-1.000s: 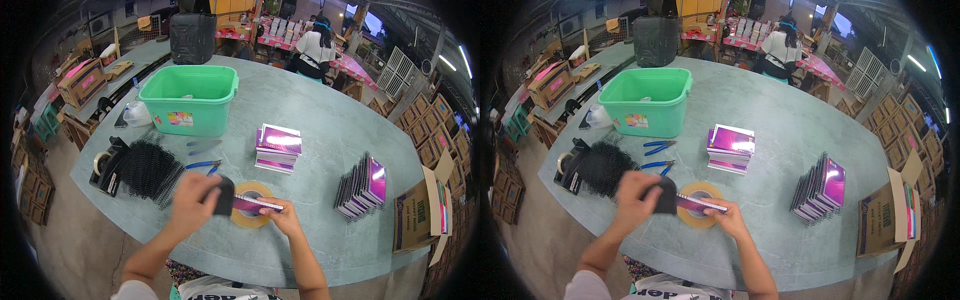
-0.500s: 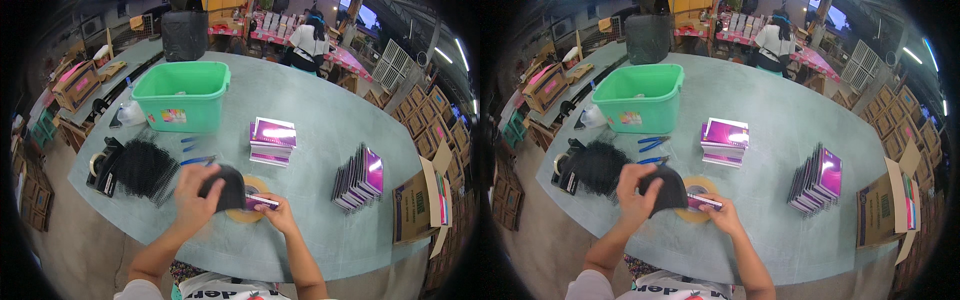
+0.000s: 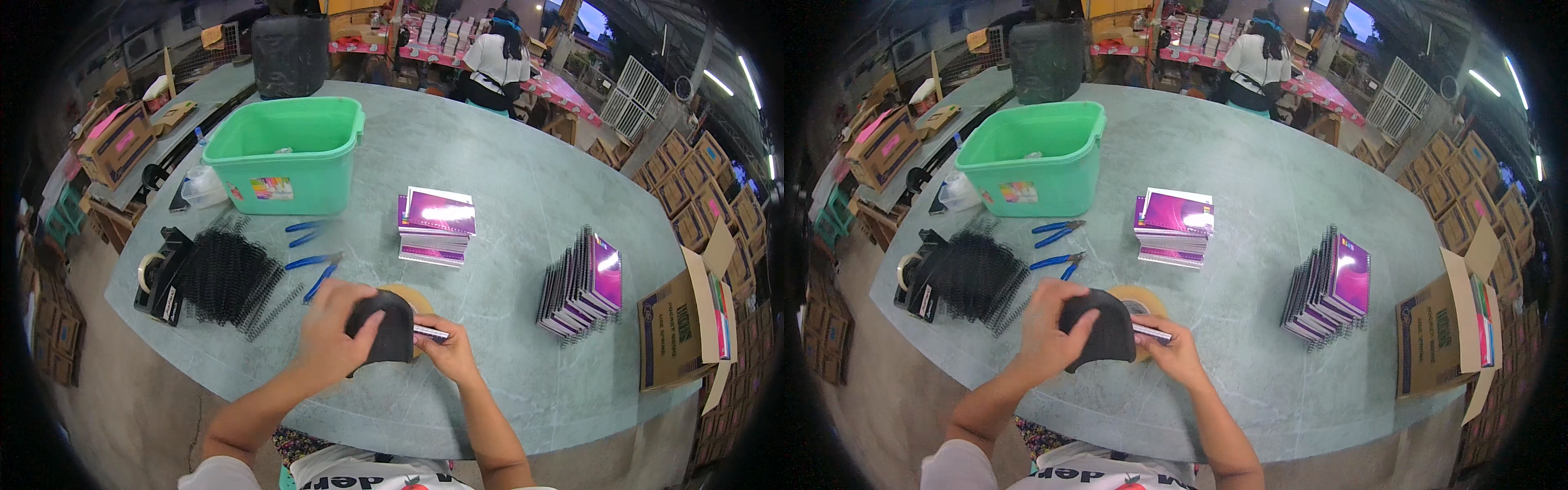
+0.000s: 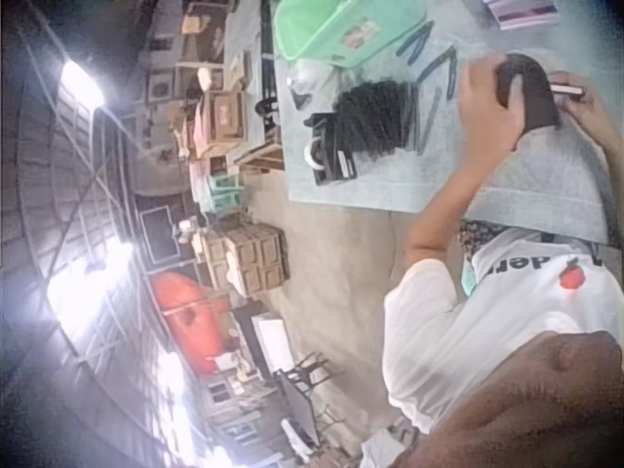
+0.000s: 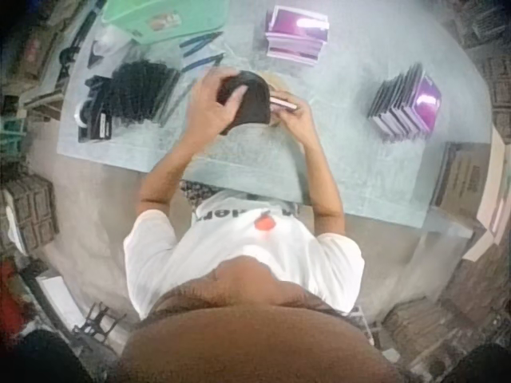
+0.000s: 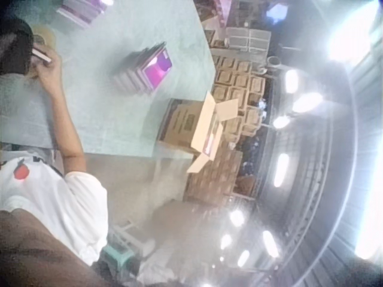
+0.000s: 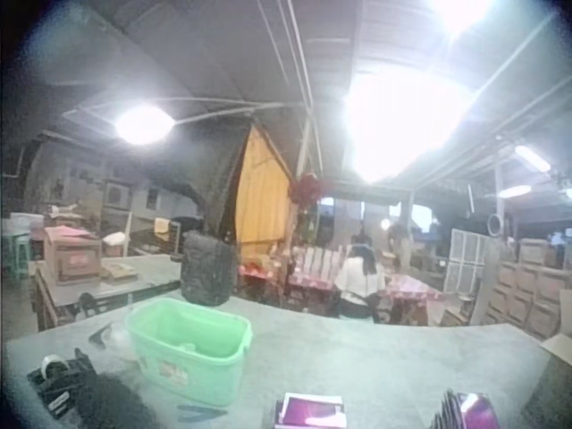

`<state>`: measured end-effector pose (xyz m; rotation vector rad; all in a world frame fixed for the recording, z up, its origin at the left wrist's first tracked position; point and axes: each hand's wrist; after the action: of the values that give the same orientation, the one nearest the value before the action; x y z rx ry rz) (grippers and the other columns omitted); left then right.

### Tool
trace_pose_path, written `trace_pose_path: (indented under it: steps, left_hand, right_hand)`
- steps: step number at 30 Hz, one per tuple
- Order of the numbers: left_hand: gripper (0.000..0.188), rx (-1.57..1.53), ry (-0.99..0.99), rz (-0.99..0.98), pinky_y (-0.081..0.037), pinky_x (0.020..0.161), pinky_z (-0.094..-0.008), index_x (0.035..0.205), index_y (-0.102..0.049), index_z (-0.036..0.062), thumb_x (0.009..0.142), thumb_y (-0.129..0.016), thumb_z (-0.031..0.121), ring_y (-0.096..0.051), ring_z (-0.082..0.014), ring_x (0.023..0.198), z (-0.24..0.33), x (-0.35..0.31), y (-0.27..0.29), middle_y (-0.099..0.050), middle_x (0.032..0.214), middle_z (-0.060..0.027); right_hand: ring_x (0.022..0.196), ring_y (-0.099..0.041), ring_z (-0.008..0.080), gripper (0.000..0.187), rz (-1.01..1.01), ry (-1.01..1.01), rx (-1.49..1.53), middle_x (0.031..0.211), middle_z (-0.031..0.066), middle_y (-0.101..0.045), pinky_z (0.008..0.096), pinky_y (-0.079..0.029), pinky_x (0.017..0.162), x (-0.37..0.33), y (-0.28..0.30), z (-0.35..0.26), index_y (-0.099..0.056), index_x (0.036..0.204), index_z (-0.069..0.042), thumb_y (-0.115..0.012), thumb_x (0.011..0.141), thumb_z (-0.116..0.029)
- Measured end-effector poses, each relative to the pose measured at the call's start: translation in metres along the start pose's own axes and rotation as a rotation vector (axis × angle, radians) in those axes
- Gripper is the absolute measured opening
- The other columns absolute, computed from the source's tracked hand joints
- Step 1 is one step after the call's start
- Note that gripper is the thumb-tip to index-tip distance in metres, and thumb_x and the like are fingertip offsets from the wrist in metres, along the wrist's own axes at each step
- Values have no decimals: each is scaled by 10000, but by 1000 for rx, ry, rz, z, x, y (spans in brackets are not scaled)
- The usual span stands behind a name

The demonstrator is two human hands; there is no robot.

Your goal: The person inserts a black spiral coil through the pre-punched holes of a notebook cover and pages by hand, then uses pliers to crimp the ends of the coil.

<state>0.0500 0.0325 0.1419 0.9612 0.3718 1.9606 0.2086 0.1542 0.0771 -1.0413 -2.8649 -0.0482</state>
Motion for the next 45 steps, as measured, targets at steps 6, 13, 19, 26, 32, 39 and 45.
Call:
trace_pose_path:
  steps: [6, 13, 19, 26, 32, 39, 45]
  left_hand:
    - [222, -42, -179, -258, -456, 726, -411, 932, -574, 86, 801, -662, 242, -572, -276, 844, -14, -60, -37, -542, 940, -106]
    - [177, 220, -387, -150, -381, 763, -373, 951, -599, 78, 785, -649, 116, -562, -230, 830, -28, 2, -16, -579, 894, -61]
    - [168, 263, -349, -141, -375, 725, -371, 936, -604, 83, 783, -648, 137, -557, -238, 832, -19, 7, -14, -597, 877, -46]
    - [219, 370, -337, -233, -384, 698, -385, 842, -607, 70, 769, -669, 268, -567, -258, 787, -21, 17, -13, -589, 804, -74]
    - [255, 338, -234, -318, -460, 633, -413, 878, -569, 90, 800, -642, 321, -595, -287, 755, -5, -47, -33, -556, 815, -115]
    - [324, -19, -29, -387, -505, 620, -396, 1101, -604, 119, 816, -654, 265, -596, -281, 770, -23, -82, -40, -530, 889, -141]
    - [273, 211, -99, 108, -496, 640, -367, 1051, -634, 121, 784, -666, 165, -583, -258, 758, 7, -7, 8, -514, 870, -90]
  right_hand:
    - [859, -599, 99, 215, 34, -3, 24, 941, 47, -676, 246, -480, 780, 7, 2, -5, -671, 986, -3, -697, 775, 24]
    - [879, -592, 94, 233, -35, -35, 107, 955, 38, -669, 228, -474, 774, 6, 5, 4, -664, 1022, -8, -693, 791, 3]
    - [892, -598, 101, 227, 35, -54, 97, 965, 42, -674, 237, -477, 794, -1, 2, 5, -672, 1019, -12, -691, 793, 0]
    - [928, -600, 119, 232, 42, 24, 51, 1002, 41, -670, 254, -468, 844, 0, 4, 14, -676, 1039, -20, -685, 807, -19]
    - [947, -603, 132, 272, 131, 166, 17, 1022, 50, -662, 266, -474, 866, 2, -2, 5, -626, 1093, -20, -666, 825, -12]
    - [900, -623, 138, 217, 165, 8, 224, 1015, 86, -663, 265, -505, 815, -15, -2, 16, -619, 1065, 18, -636, 850, -4]
    - [926, -618, 139, 197, 185, 61, 176, 1023, 90, -671, 263, -495, 827, -19, 0, 14, -639, 1044, 18, -628, 847, 10]
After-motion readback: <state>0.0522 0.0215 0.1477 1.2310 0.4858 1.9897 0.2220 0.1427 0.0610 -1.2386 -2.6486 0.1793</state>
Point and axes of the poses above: each hand's wrist, its own x-axis towards the middle knuckle, its own y-axis out of the back of the hand, z = x × y
